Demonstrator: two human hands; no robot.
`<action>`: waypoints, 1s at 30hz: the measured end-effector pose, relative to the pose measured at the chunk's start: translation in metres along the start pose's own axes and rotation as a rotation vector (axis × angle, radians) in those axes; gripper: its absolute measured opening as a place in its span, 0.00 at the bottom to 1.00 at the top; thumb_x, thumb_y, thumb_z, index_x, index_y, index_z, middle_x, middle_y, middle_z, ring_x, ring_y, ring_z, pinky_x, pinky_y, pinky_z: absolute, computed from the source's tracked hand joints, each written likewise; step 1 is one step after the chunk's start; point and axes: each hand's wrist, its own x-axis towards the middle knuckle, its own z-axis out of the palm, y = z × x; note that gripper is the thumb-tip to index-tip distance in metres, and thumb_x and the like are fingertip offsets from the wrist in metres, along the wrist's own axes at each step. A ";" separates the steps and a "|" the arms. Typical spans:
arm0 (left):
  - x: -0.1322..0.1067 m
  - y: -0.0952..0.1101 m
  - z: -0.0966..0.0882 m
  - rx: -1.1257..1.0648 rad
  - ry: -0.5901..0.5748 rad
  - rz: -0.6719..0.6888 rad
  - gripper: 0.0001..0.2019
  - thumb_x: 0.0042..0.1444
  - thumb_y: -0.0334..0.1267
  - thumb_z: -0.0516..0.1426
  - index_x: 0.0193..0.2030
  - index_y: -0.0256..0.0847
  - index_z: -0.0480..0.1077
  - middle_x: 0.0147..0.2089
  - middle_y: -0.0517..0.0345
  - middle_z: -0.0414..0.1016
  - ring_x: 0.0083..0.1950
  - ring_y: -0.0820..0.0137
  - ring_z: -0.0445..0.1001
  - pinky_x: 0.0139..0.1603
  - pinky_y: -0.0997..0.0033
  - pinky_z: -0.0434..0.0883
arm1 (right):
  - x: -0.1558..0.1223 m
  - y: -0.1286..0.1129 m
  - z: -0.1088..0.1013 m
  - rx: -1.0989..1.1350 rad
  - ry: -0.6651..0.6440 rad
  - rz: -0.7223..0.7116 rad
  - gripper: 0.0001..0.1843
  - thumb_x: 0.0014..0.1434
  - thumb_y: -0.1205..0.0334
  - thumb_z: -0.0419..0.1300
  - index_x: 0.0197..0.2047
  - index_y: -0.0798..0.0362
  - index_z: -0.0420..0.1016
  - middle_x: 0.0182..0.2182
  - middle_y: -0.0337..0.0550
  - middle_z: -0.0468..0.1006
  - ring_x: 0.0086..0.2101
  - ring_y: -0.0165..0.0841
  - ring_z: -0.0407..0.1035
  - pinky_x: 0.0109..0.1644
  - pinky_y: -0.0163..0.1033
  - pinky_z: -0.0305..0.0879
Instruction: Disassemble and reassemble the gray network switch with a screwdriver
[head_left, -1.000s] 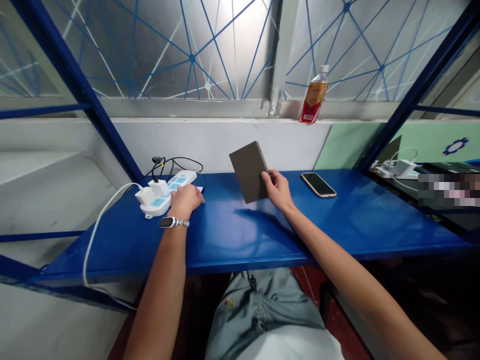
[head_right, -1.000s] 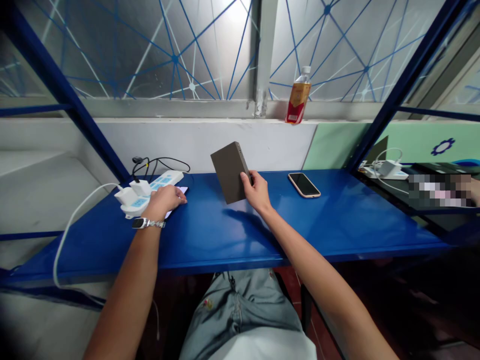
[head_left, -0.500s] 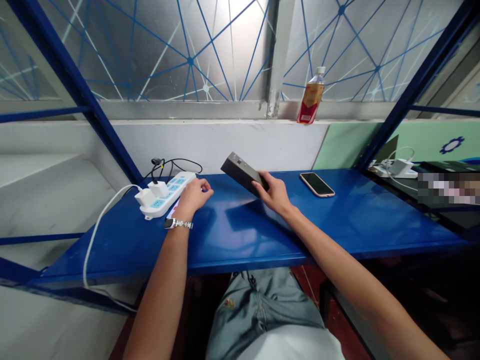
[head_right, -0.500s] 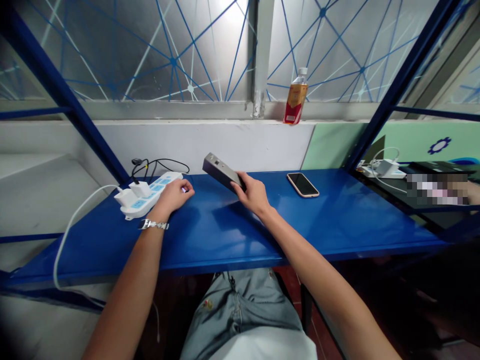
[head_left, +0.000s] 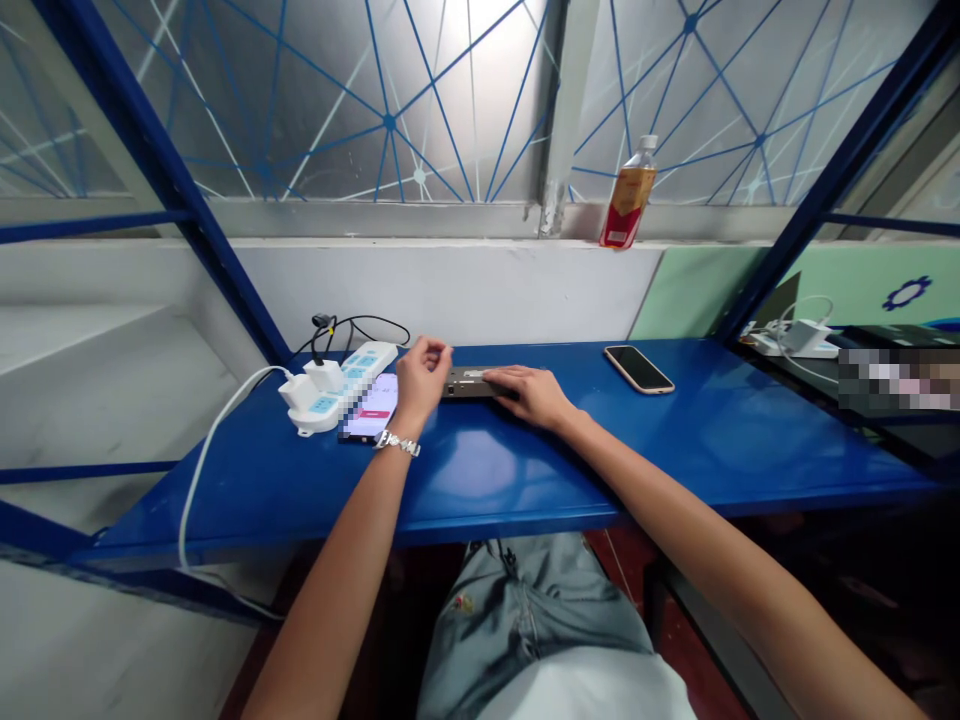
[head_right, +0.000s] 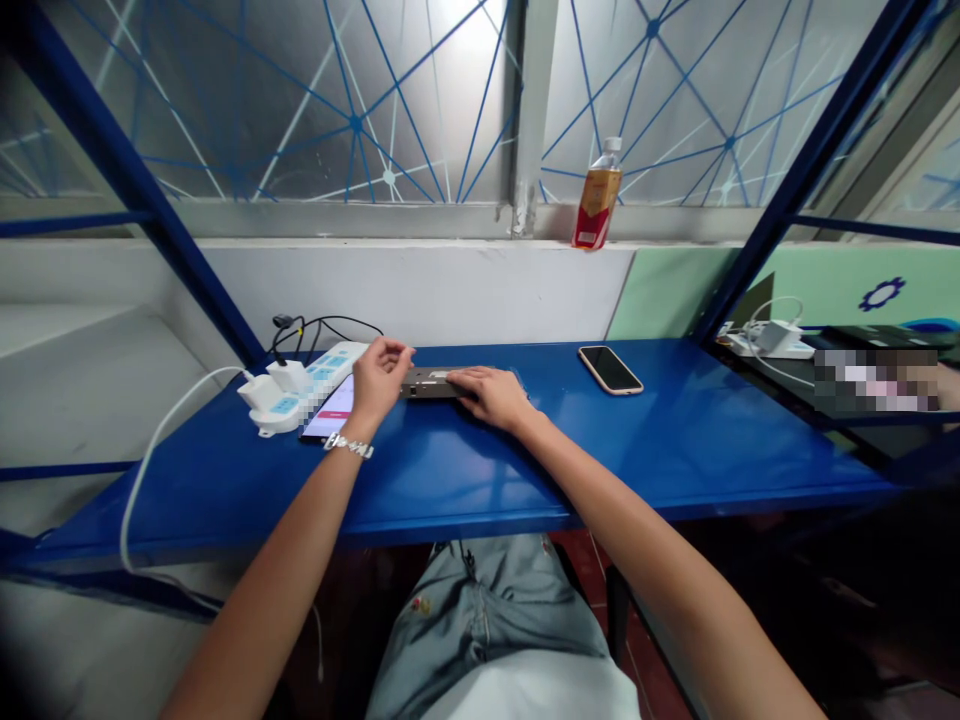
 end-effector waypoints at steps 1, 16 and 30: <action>-0.002 0.001 0.006 -0.060 -0.031 0.007 0.10 0.59 0.45 0.61 0.38 0.41 0.72 0.36 0.53 0.79 0.36 0.67 0.79 0.40 0.69 0.75 | 0.000 0.001 0.002 -0.007 -0.006 0.002 0.26 0.62 0.64 0.60 0.64 0.44 0.74 0.61 0.44 0.77 0.60 0.43 0.71 0.61 0.48 0.67; -0.010 0.000 0.027 -0.358 -0.171 -0.134 0.17 0.54 0.49 0.66 0.41 0.36 0.77 0.40 0.45 0.84 0.36 0.63 0.83 0.45 0.59 0.80 | 0.001 0.001 0.016 0.003 -0.110 -0.099 0.31 0.60 0.73 0.56 0.66 0.56 0.69 0.67 0.57 0.69 0.67 0.46 0.61 0.70 0.57 0.56; -0.011 -0.001 0.030 -0.408 -0.187 -0.184 0.20 0.55 0.54 0.65 0.37 0.36 0.72 0.32 0.53 0.80 0.31 0.71 0.77 0.34 0.70 0.76 | -0.029 0.057 -0.047 -0.065 -0.216 0.936 0.22 0.53 0.43 0.65 0.42 0.53 0.79 0.44 0.55 0.82 0.46 0.50 0.76 0.47 0.47 0.70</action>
